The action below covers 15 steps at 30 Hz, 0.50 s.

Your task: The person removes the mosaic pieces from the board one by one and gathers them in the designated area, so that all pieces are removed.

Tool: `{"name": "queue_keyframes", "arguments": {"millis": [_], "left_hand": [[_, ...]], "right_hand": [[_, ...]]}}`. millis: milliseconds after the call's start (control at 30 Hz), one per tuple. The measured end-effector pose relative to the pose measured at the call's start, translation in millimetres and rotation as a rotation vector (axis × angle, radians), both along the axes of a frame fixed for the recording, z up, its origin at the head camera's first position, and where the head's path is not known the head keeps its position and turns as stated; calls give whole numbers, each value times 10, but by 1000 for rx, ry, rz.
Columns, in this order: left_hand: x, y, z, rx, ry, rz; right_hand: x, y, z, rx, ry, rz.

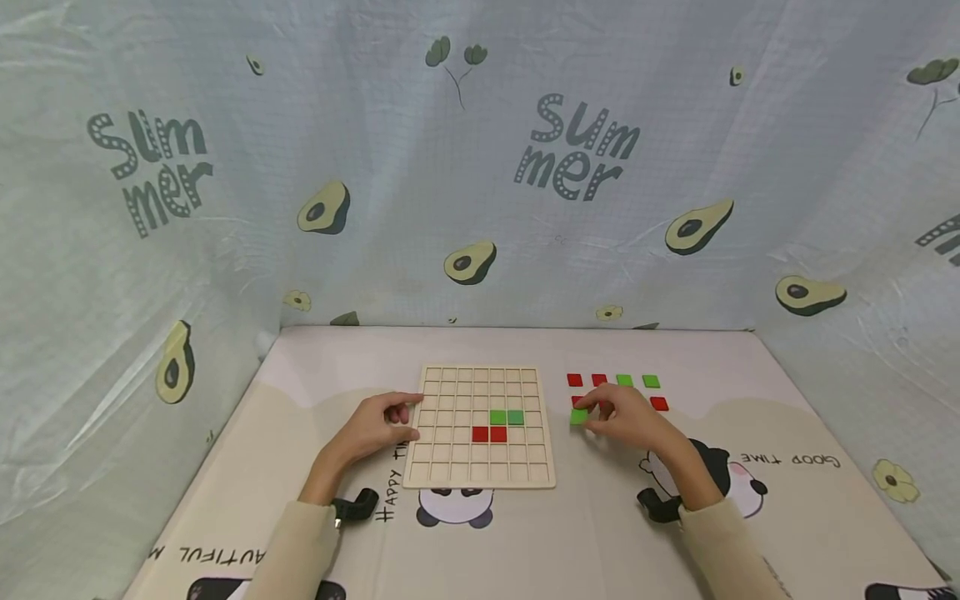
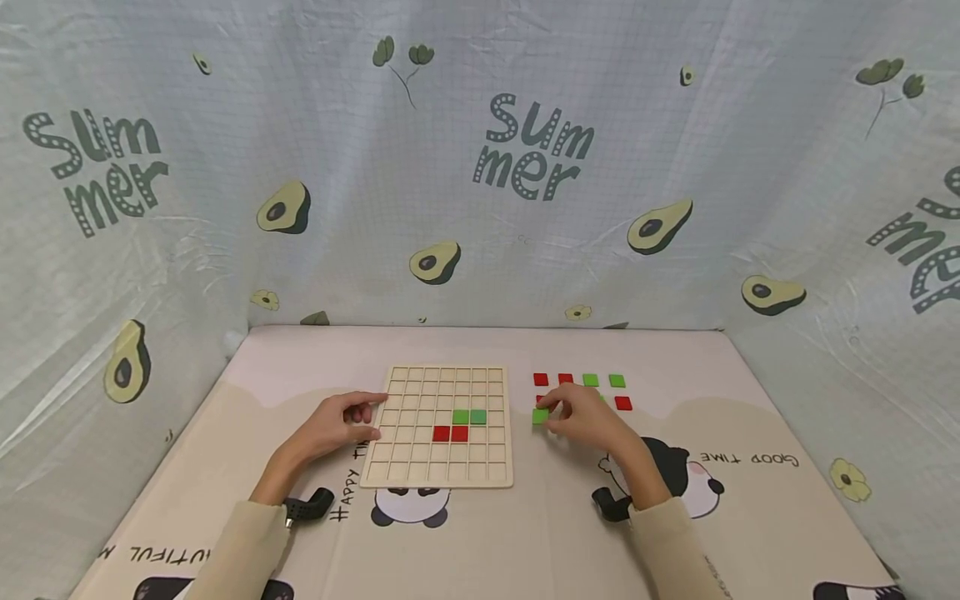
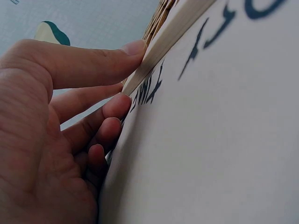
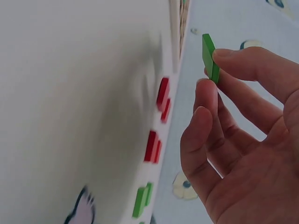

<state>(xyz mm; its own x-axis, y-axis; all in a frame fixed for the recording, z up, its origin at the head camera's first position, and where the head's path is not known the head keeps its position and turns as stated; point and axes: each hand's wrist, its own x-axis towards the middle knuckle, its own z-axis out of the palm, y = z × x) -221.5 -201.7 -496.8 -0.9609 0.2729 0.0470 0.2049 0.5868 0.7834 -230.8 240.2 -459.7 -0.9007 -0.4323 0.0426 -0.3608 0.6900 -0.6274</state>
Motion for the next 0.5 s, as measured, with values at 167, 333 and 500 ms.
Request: {"name": "queue_keyframes", "arguments": {"millis": [167, 333, 500], "left_hand": [[-7, 2, -1, -2, -1, 4], [-5, 8, 7, 0, -3, 2], [-4, 5, 7, -2, -2, 4]], "right_hand": [[-3, 103, -34, -7, -36, -12], [-24, 171, -93, -12, -85, -2], [-36, 185, -113, -11, -116, 27]]}}
